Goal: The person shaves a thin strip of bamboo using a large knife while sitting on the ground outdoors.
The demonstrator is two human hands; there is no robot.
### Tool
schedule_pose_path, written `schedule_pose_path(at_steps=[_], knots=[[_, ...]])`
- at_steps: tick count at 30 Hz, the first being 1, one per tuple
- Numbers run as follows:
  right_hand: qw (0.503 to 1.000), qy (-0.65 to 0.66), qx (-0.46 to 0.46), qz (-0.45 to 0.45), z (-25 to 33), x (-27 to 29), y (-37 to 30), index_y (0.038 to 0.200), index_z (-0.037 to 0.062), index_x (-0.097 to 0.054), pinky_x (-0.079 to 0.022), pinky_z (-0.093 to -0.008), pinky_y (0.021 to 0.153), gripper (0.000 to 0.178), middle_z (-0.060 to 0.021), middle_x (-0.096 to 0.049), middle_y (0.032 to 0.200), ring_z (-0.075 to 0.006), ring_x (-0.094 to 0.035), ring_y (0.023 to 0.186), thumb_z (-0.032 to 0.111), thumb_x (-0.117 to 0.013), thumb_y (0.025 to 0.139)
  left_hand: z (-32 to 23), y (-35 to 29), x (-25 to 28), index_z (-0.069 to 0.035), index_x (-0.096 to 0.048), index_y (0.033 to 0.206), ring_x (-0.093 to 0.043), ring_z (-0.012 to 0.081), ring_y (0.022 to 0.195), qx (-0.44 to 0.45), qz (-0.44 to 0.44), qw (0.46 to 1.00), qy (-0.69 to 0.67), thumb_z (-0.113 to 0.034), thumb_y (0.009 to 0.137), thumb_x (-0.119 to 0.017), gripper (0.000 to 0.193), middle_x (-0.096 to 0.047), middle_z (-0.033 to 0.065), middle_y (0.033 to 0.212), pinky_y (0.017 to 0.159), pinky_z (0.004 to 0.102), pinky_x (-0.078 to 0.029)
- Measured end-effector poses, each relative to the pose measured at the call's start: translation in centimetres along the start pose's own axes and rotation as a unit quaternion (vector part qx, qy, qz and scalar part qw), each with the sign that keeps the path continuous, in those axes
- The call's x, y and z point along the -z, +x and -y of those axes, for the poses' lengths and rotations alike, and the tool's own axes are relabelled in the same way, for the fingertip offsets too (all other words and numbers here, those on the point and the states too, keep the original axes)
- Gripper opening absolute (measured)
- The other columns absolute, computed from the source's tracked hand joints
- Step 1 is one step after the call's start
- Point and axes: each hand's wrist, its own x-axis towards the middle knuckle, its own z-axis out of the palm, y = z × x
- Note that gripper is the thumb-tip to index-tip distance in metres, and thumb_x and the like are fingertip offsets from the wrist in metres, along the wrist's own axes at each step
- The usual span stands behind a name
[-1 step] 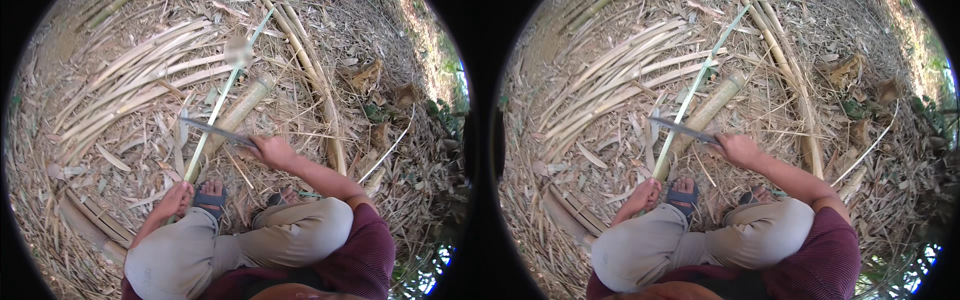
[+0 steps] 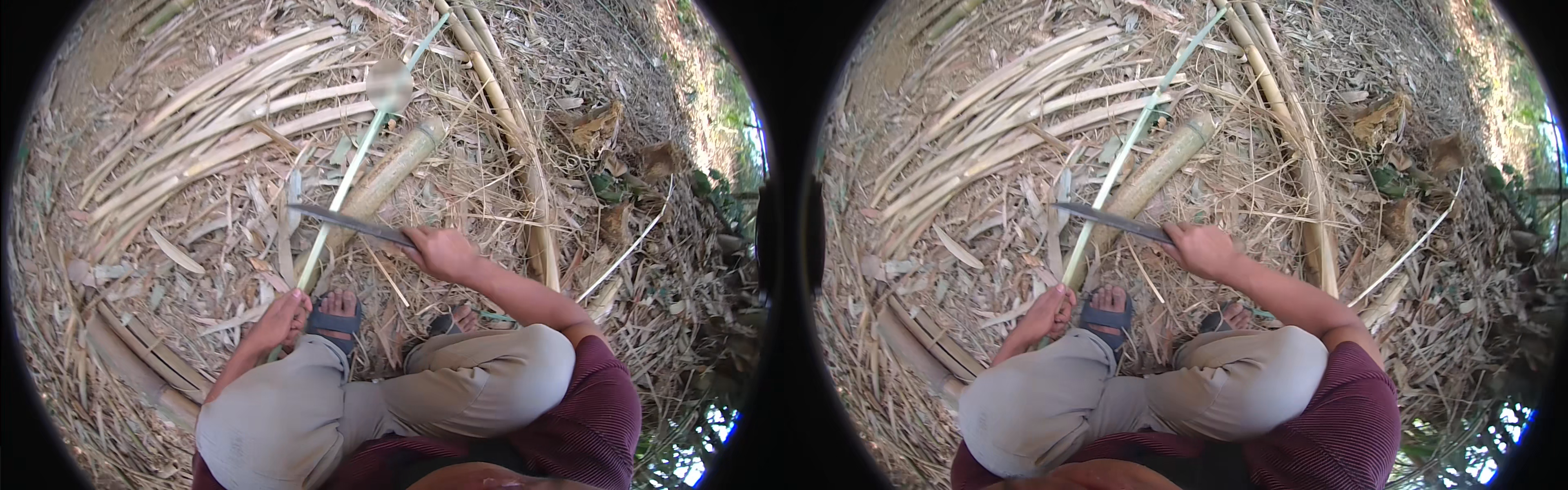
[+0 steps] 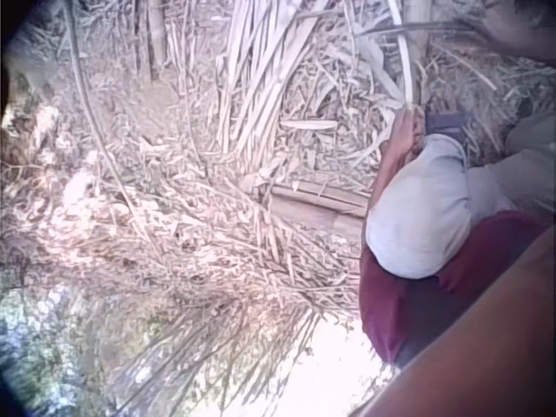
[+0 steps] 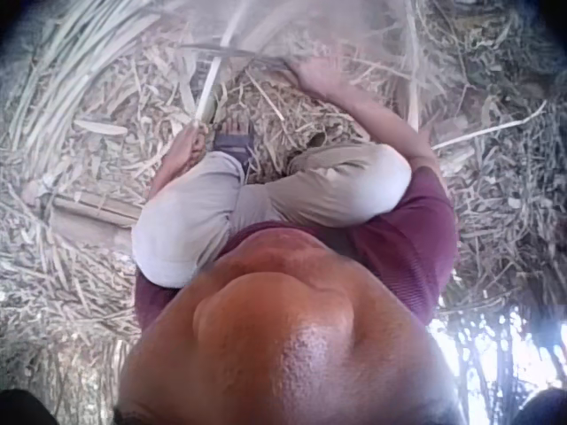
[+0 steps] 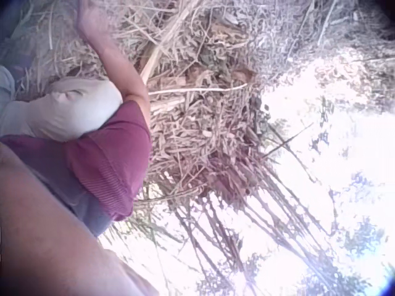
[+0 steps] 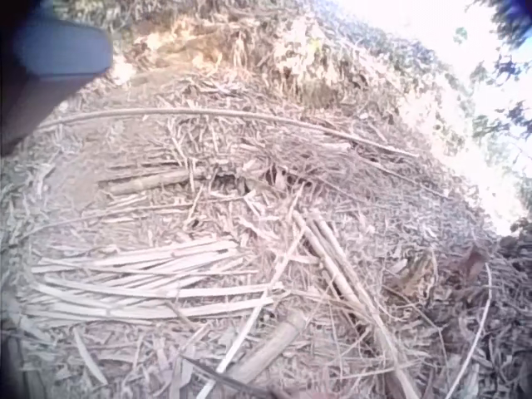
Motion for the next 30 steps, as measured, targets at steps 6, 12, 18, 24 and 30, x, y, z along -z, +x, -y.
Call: schedule_pose_path(at_steps=[6,12,18,24,30], knots=[[0.994,-0.063,0.063,0.059,3.4,-2.6,-3.3,0.120,0.0023,-0.054,-0.053,-0.0404,0.047,0.049,-0.0147,-0.066,0.085,-0.0300,-0.067,0.059,0.046,-0.054,0.097,2.8,1.5,-0.6,-0.009,-0.048,0.092,-0.032,0.0060,0.049,0.027,0.018,0.998,-0.054,-0.041,0.108,-0.031,0.040,-0.038,-0.0037,0.065,0.044,0.0240,-0.028],[0.989,-0.063,0.133,0.010,5.1,-3.8,-1.6,0.098,0.0052,-0.056,-0.048,-0.0365,0.040,0.048,-0.0117,-0.063,0.071,-0.0268,-0.063,0.051,0.053,-0.048,0.099,3.6,4.3,-1.9,-0.002,-0.053,0.088,-0.049,0.0177,0.064,-0.166,-0.115,0.968,0.149,-0.030,0.106,-0.042,0.035,-0.050,0.0078,0.069,0.059,0.0330,-0.041],[0.991,-0.038,-0.109,0.070,-1.3,-3.2,1.9,0.103,0.0026,-0.051,-0.048,-0.0412,0.038,0.051,-0.0164,-0.063,0.068,-0.0267,-0.062,0.048,0.052,-0.037,0.104,4.5,5.1,-3.3,0.003,-0.057,0.098,-0.056,0.0471,0.068,-0.224,-0.175,0.904,0.320,-0.028,0.106,-0.040,0.036,-0.057,0.0287,0.074,0.061,0.0487,-0.045],[0.992,-0.012,0.010,0.128,4.3,-2.4,0.9,0.100,0.0026,-0.054,-0.049,-0.0427,0.040,0.047,-0.0168,-0.063,0.067,-0.0333,-0.064,0.051,0.048,-0.043,0.103,5.0,5.0,-3.1,0.003,-0.056,0.096,-0.056,0.0476,0.065,-0.227,-0.186,0.889,0.352,-0.028,0.106,-0.040,0.036,-0.059,0.0276,0.074,0.060,0.0502,-0.045],[0.996,-0.026,0.016,0.078,5.5,-3.9,0.4,0.099,0.0018,-0.055,-0.048,-0.0430,0.039,0.047,-0.0176,-0.063,0.071,-0.0347,-0.063,0.050,0.048,-0.052,0.099,7.3,3.4,-2.7,-0.003,-0.050,0.082,-0.042,0.0147,0.051,-0.078,-0.093,0.991,0.063,-0.034,0.108,-0.039,0.041,-0.048,0.0035,0.061,0.050,0.0319,-0.037]])
